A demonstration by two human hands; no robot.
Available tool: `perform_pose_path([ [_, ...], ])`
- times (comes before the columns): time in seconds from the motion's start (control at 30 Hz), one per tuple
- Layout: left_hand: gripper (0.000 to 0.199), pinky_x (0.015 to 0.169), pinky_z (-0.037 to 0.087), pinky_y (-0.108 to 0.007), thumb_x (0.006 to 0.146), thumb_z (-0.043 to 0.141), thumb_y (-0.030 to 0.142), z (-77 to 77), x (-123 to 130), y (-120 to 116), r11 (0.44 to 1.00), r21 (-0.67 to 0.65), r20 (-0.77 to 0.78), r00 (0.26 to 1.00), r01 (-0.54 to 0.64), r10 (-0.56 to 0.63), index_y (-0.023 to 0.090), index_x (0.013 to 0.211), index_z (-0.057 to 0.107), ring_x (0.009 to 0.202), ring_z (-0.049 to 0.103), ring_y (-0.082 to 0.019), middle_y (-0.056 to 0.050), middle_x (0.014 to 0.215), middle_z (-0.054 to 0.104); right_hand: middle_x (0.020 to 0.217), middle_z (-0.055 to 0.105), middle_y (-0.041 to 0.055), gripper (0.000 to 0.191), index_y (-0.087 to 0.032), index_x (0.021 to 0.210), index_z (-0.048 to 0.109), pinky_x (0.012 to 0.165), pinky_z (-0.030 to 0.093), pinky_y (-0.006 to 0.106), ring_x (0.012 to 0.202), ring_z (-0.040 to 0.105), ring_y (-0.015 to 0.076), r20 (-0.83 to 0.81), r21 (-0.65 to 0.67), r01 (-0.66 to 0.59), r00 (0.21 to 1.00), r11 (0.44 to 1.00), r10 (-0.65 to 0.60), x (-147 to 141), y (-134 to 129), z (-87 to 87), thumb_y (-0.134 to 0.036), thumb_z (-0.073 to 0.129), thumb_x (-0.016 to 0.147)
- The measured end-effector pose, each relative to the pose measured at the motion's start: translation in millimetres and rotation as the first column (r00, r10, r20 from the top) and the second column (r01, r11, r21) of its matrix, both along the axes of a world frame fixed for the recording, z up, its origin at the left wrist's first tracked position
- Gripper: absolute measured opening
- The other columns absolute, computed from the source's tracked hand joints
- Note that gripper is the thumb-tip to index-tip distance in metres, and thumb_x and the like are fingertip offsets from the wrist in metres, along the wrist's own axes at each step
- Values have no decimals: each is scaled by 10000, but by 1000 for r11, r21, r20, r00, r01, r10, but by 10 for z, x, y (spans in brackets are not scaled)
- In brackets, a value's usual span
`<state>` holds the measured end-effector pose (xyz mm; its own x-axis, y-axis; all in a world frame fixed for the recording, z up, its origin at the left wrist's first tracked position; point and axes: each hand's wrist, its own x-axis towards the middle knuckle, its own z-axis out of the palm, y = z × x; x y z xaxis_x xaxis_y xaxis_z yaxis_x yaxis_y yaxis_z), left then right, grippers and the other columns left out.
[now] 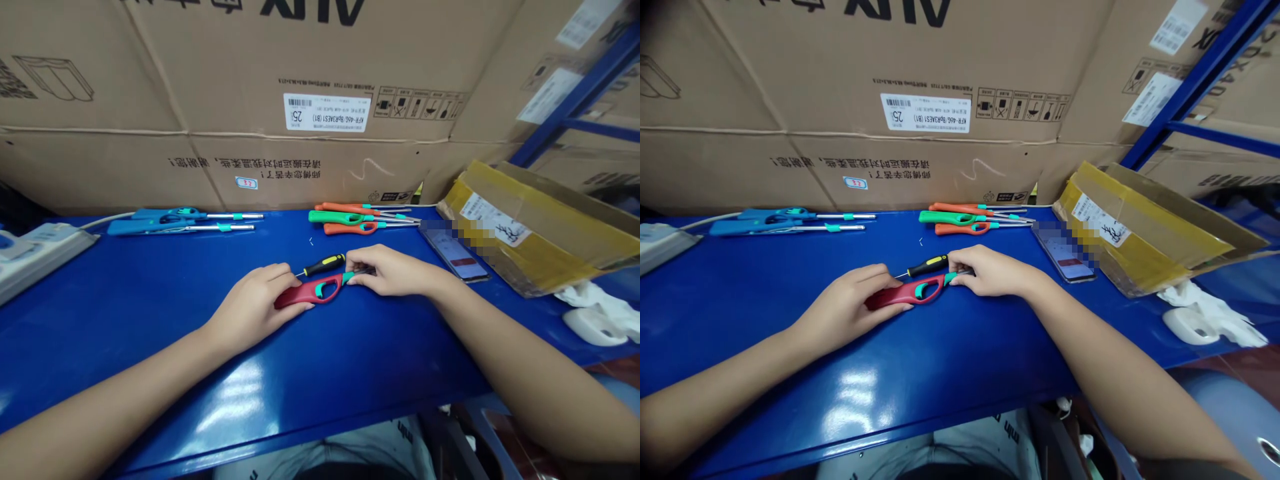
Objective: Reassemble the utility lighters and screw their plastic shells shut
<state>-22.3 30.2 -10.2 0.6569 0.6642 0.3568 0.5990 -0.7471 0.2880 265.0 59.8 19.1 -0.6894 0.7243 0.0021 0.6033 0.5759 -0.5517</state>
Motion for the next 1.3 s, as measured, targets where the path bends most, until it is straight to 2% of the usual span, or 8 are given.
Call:
perform_pose_path([
  [0.3, 285, 669, 455, -300, 961, 652, 438, -27, 16, -32, 999, -32, 26, 999, -24, 25, 153, 969, 655, 769, 588, -199, -51, 863, 620, 852, 656, 32, 130, -166, 917, 632, 668, 382, 262, 720, 529, 147, 21, -14, -9, 1000, 1000, 9, 6, 9, 24, -277, 581, 962],
  [0.47, 402, 707, 483, -329, 894, 682, 585, 63, -2, 36, 990, -119, 39, 996, -71, 77, 185, 913, 720, 795, 623, -216, -57, 874, 689, 866, 656, 36, 149, -172, 935, 618, 656, 381, 259, 715, 530, 148, 62, -42, 1, 998, 999, 2, -2, -3, 60, -310, 574, 971],
  [0.57, 469, 718, 496, -318, 831, 691, 683, 154, -53, 123, 962, -225, 125, 974, -156, 188, 224, 898, 765, 806, 646, -208, -46, 886, 730, 898, 660, 47, 113, -178, 964, 594, 653, 364, 264, 722, 531, 152, 92, -25, 10, 996, 1000, -8, -24, -30, 59, -283, 552, 977],
  [0.67, 473, 713, 501, -313, 840, 660, 655, 225, -76, 218, 917, -302, 71, 953, -262, 295, 218, 996, 754, 810, 657, -207, -54, 947, 751, 900, 649, 49, 87, -187, 972, 563, 640, 335, 268, 716, 515, 155, 115, 14, 19, 993, 1000, -20, -49, -62, 48, -270, 537, 978],
  [0.9, 253, 589, 502, -255, 803, 636, 453, 323, 138, 433, 863, -474, -142, 982, -175, 121, 231, 833, 754, 662, 701, -182, -4, 758, 776, 943, 634, 50, 94, -200, 979, 530, 636, 298, 267, 778, 517, 169, 142, 73, -15, 990, 997, 4, -65, -123, 51, -271, 576, 937],
  [1.07, 169, 620, 505, -260, 754, 629, 325, 495, 201, 545, 875, -433, -221, 966, -217, 130, 231, 764, 769, 692, 721, -199, -11, 774, 794, 885, 628, 30, 120, -218, 1005, 511, 607, 282, 264, 727, 515, 164, 151, 70, -9, 989, 997, -2, -40, -128, 46, -303, 564, 939],
  [1.2, 162, 698, 529, -277, 776, 638, 316, 731, -37, 638, 882, -334, -250, 933, -332, 257, 230, 790, 775, 749, 728, -215, -8, 788, 790, 900, 635, 33, 112, -214, 966, 511, 604, 289, 265, 719, 516, 159, 145, 65, 3, 989, 998, -13, -30, -117, 43, -300, 572, 927],
  [1.3, 142, 749, 548, -287, 857, 658, 326, 803, -227, 745, 859, -276, -287, 890, -431, 354, 224, 827, 751, 805, 720, -212, -4, 799, 767, 893, 637, 32, 126, -211, 954, 519, 599, 298, 264, 700, 512, 152, 135, 53, 14, 991, 998, -21, -31, -118, 48, -300, 598, 912],
])
